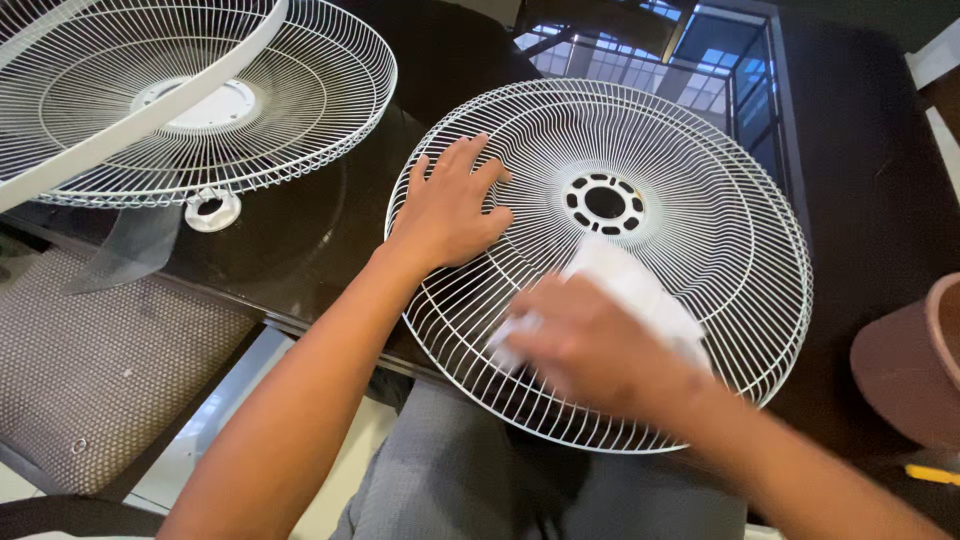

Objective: The person wipes the metal wire grilles of two disassembled table fans with a white cloth. They dip the cloth into a pink bucket of water, wring it, and wipe the grilles in circular motions, covering the entire surface of each grille.

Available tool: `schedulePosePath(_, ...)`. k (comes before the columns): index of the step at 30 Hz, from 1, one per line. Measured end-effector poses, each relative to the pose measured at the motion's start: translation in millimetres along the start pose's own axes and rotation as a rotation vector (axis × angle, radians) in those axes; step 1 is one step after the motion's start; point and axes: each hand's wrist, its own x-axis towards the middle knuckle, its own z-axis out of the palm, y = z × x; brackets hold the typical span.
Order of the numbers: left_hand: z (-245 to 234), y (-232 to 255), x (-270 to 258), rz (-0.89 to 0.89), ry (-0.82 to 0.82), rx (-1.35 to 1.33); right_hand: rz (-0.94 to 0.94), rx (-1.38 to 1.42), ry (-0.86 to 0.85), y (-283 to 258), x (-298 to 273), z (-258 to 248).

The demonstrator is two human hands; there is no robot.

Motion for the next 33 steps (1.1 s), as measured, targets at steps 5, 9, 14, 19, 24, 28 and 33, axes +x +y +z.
schedulePosePath(5, -1, 1, 0, -0.023, -0.015, -0.002, 0.117, -0.068, -0.047, 8, 5, -3)
schedulePosePath(9, -2, 1, 0, -0.015, -0.013, 0.001, -0.055, -0.043, -0.059, -24, 1, 13)
schedulePosePath(14, -1, -1, -1, -0.006, 0.001, -0.007, -0.059, -0.066, -0.132, -18, 2, 9)
schedulePosePath(19, -3, 0, 0, -0.024, -0.015, -0.008, -0.101, -0.139, -0.128, -33, -7, 24)
schedulePosePath(24, -1, 0, -1, -0.018, -0.016, -0.018, -0.117, -0.148, -0.090, -37, -22, 34)
schedulePosePath(28, 0, -2, 1, -0.019, -0.014, -0.022, -0.029, -0.147, -0.044, -27, -18, 24)
schedulePosePath(33, -1, -1, 0, -0.015, -0.009, -0.030, 0.028, -0.074, -0.082, -22, -10, 9)
